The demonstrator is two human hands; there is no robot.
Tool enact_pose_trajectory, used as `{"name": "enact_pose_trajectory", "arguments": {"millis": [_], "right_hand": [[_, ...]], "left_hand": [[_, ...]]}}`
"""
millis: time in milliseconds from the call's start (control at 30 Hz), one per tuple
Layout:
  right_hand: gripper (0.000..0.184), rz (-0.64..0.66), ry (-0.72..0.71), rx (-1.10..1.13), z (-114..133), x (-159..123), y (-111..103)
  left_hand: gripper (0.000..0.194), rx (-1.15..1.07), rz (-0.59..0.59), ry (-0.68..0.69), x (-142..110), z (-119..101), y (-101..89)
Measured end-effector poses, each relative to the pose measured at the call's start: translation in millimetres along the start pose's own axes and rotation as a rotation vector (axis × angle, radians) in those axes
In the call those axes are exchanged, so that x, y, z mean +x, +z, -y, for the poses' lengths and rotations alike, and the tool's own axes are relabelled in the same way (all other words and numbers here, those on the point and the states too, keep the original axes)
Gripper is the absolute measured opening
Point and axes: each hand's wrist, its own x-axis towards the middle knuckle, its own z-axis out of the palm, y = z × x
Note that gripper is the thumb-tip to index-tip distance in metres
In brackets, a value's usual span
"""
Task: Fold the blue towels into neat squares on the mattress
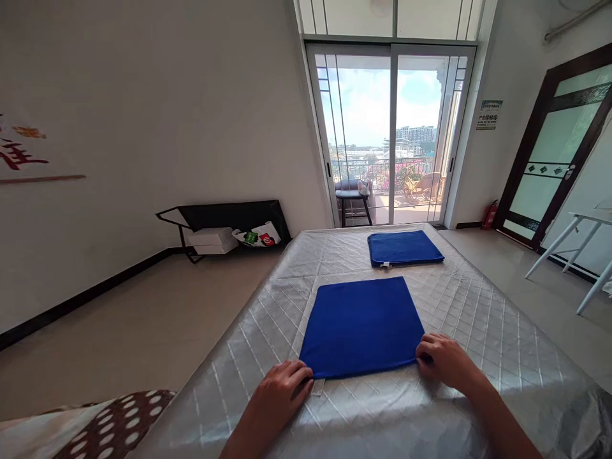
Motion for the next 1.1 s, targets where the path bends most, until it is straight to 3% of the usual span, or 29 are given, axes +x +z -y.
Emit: {"name": "enact_pose_trajectory", "arguments": {"millis": [300,500,667,767,867,1100], "right_hand": [[0.027,-0.409,-0.106,-0.054,1.1,-3.6,-3.4],[0.04,-0.456,-0.059,-0.134,-1.1,-9.5,-7.1],[0.043,-0.501,-0.112,-0.117,-0.3,-13.3,-13.6],[0.039,-0.565,-0.163,-0.113,0.2,-14.9,-17.5],[0.035,-0.651,-0.207,-0.123,-0.7,-16.5,-22.4],[0.027,-0.711,-0.243,-0.022,-1.8,-25.5,-44.2]], "left_hand": [[0.021,0.019,-0.02,0.033,-0.1,2.7,7.2],[0.025,0.097,-0.087,0.112,1.3,1.4,13.3],[0.025,0.157,-0.148,0.162,1.9,0.2,13.0],[0.029,0.194,-0.249,0.244,2.5,-2.8,11.1],[0.03,0.188,-0.363,0.27,2.7,-9.2,5.7],[0.022,-0.07,-0.468,0.19,0.5,-27.2,-23.6]]}}
